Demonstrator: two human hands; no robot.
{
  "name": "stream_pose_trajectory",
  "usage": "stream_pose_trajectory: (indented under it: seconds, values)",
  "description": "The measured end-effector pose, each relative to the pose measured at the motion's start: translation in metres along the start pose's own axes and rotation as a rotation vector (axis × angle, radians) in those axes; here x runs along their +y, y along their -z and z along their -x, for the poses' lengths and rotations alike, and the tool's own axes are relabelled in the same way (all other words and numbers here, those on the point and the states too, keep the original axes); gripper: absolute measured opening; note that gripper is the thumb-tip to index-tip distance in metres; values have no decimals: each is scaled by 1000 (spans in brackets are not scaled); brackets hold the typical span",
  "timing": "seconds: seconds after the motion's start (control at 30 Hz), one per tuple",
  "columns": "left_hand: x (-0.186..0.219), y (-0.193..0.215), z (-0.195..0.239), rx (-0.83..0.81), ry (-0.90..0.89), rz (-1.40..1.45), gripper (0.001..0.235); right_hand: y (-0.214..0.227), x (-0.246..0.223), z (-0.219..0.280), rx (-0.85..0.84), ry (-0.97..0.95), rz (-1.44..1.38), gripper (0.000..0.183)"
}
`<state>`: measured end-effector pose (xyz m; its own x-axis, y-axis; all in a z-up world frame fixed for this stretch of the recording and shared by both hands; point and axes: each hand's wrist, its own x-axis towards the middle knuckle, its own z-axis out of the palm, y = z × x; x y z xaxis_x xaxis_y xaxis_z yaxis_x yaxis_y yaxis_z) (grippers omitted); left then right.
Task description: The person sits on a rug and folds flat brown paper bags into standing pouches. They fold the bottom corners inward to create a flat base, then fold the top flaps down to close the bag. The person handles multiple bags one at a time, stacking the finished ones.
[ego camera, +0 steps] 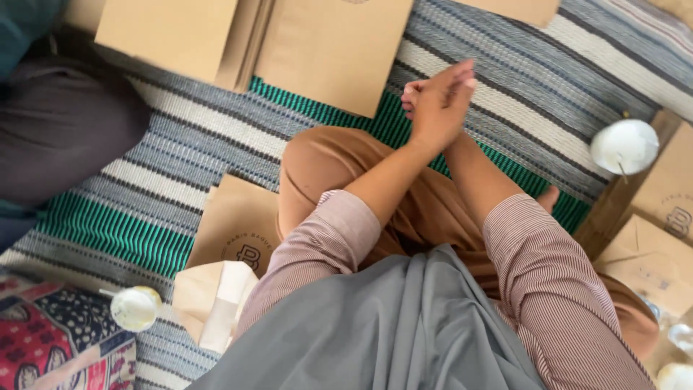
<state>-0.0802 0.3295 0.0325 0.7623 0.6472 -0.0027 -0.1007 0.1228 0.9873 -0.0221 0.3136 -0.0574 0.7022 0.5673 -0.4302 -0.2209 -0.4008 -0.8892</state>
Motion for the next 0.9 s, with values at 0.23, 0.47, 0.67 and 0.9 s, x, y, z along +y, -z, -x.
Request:
stream_pose_trajectory:
  seconds: [0.23, 0.47, 0.67, 0.9]
  values:
    - [20, -1, 3, -11, 2, -28, 49, -59, -25, 9, 66, -34, 136, 47]
    - [29, 0, 3, 1, 29, -19, 47, -69, -53, 22, 130, -44, 44, 21]
    - [28, 1, 3, 47, 24, 48, 45, -57, -28, 6, 151, -55, -150, 11]
    - [47, 33, -5, 40, 200, -99, 60, -42, -27, 2, 146, -115, 16, 10]
